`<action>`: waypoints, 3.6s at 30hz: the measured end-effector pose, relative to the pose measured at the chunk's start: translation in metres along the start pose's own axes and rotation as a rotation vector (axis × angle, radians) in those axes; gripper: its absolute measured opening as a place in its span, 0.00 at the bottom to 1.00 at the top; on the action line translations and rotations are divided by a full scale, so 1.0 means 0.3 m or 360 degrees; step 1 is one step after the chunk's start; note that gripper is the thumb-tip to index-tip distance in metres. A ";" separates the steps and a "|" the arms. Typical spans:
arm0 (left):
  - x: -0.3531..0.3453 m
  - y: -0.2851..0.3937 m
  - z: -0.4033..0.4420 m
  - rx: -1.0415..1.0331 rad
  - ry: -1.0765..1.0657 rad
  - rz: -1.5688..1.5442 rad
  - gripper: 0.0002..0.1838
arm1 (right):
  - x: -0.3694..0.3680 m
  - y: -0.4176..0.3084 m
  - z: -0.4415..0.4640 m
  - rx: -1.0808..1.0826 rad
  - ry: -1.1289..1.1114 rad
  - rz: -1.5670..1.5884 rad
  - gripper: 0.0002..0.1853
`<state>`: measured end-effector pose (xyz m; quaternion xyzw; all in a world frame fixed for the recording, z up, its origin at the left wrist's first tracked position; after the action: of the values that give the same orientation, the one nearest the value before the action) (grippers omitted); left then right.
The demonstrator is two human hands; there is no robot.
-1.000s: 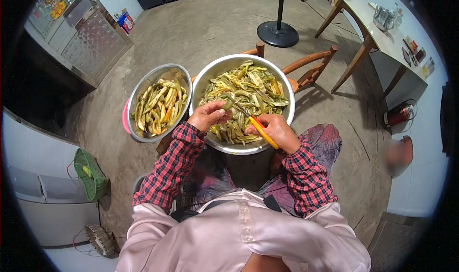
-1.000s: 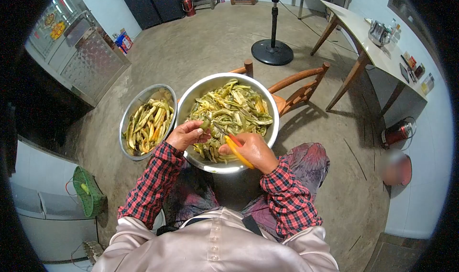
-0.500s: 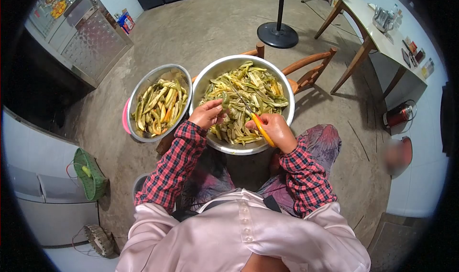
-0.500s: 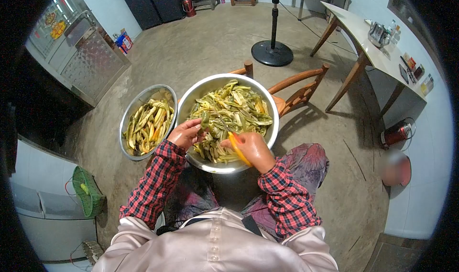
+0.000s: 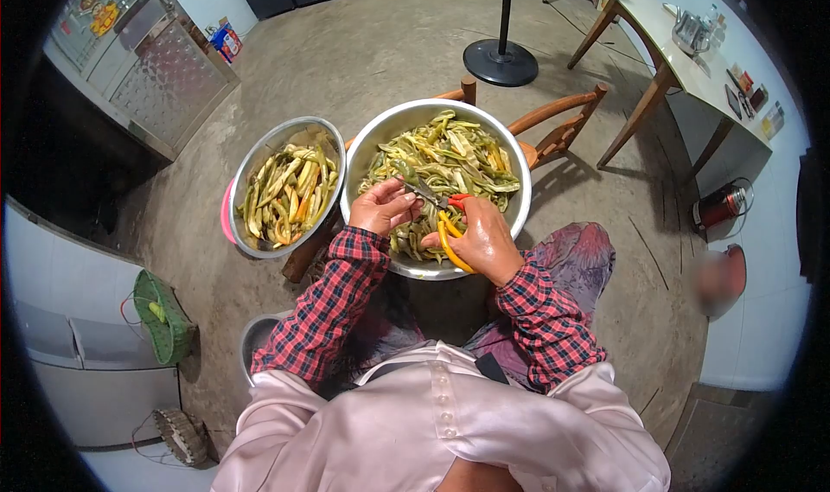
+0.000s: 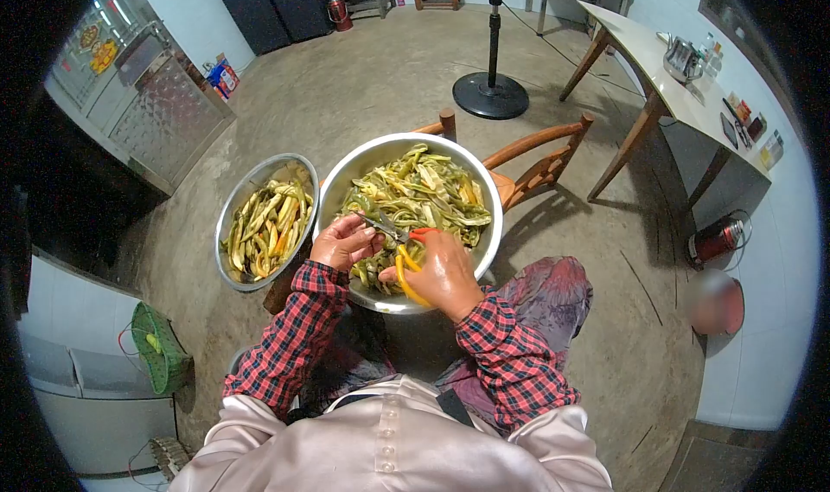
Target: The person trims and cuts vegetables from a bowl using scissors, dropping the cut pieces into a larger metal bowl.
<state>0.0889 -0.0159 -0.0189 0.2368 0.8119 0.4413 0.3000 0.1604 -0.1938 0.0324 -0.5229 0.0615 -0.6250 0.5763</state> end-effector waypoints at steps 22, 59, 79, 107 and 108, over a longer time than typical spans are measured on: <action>-0.022 -0.001 -0.043 -0.0138 0.0142 0.0089 0.24 | -0.006 -0.006 -0.013 -0.0043 0.0025 -0.0178 0.36; 0.207 -0.008 0.062 0.0032 -0.0001 0.0445 0.21 | -0.037 0.119 0.001 -0.0575 -0.0491 0.0243 0.32; 0.098 0.073 -0.012 -0.0061 0.0269 0.0196 0.19 | -0.074 0.012 -0.021 -0.0457 -0.0634 0.0351 0.38; 0.034 0.010 -0.021 0.0004 0.0204 -0.0005 0.10 | -0.012 -0.056 -0.001 0.0042 -0.0057 0.0170 0.42; 0.038 0.004 -0.016 -0.0004 0.0208 -0.0020 0.10 | -0.009 -0.060 0.001 0.0047 -0.0052 0.0176 0.42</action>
<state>0.0776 -0.0108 -0.0189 0.2019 0.8307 0.4549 0.2495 0.1482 -0.1856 0.0431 -0.5203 0.0715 -0.5844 0.6186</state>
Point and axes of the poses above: each hand's wrist, its own z-axis towards the middle knuckle, its own x-axis out of the back of the hand, y = z × x, the point moved 7 cm from there along z, towards the middle knuckle, and after that the axes turned 10 degrees about y, right-handed, at the moved point
